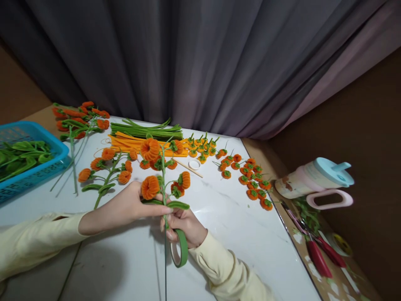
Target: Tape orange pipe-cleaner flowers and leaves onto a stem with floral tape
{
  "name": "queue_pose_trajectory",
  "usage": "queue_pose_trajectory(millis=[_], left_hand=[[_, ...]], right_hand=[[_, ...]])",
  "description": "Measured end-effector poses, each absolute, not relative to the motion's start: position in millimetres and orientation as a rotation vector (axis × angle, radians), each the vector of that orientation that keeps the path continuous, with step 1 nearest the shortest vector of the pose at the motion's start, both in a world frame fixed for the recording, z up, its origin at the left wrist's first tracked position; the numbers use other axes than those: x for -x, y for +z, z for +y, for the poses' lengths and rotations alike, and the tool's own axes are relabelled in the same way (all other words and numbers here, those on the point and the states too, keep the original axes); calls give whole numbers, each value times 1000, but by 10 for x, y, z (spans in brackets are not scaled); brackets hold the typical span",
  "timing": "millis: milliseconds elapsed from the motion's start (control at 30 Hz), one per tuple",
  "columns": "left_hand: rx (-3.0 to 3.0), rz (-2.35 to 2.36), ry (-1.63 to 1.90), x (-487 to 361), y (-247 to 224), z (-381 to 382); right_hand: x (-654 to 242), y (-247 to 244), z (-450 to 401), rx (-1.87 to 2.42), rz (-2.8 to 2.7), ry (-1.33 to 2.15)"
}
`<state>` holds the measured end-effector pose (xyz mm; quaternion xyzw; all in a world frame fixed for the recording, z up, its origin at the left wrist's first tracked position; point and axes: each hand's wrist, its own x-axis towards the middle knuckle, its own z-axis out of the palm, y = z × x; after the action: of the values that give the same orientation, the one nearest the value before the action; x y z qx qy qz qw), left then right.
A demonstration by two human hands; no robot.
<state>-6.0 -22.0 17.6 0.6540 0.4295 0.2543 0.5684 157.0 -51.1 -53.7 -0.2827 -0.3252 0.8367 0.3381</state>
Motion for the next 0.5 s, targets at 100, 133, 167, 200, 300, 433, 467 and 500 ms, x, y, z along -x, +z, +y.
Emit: queue_pose_trajectory(millis=[100, 133, 167, 200, 300, 433, 467, 500], left_hand=[[-1493, 982, 618, 57, 190, -212], [-1482, 949, 615, 60, 199, -203], [-1474, 906, 607, 65, 208, -193], [-1468, 857, 597, 70, 215, -185], [-1424, 717, 552, 83, 212, -171], [-1306, 549, 418, 73, 172, -152], [-1295, 519, 396, 63, 162, -136], [-1300, 493, 382, 51, 153, -113]], right_hand=[[-1562, -533, -509, 733, -862, 2175], [-1565, -536, -506, 729, -872, 2176], [-1570, -543, -502, 724, -885, 2178], [-1577, -554, -498, 718, -901, 2183], [-1592, -607, -485, 702, -956, 2202], [-1566, -644, -495, 679, -990, 2252], [-1552, -641, -504, 668, -994, 2273], [-1537, -636, -516, 657, -997, 2291]])
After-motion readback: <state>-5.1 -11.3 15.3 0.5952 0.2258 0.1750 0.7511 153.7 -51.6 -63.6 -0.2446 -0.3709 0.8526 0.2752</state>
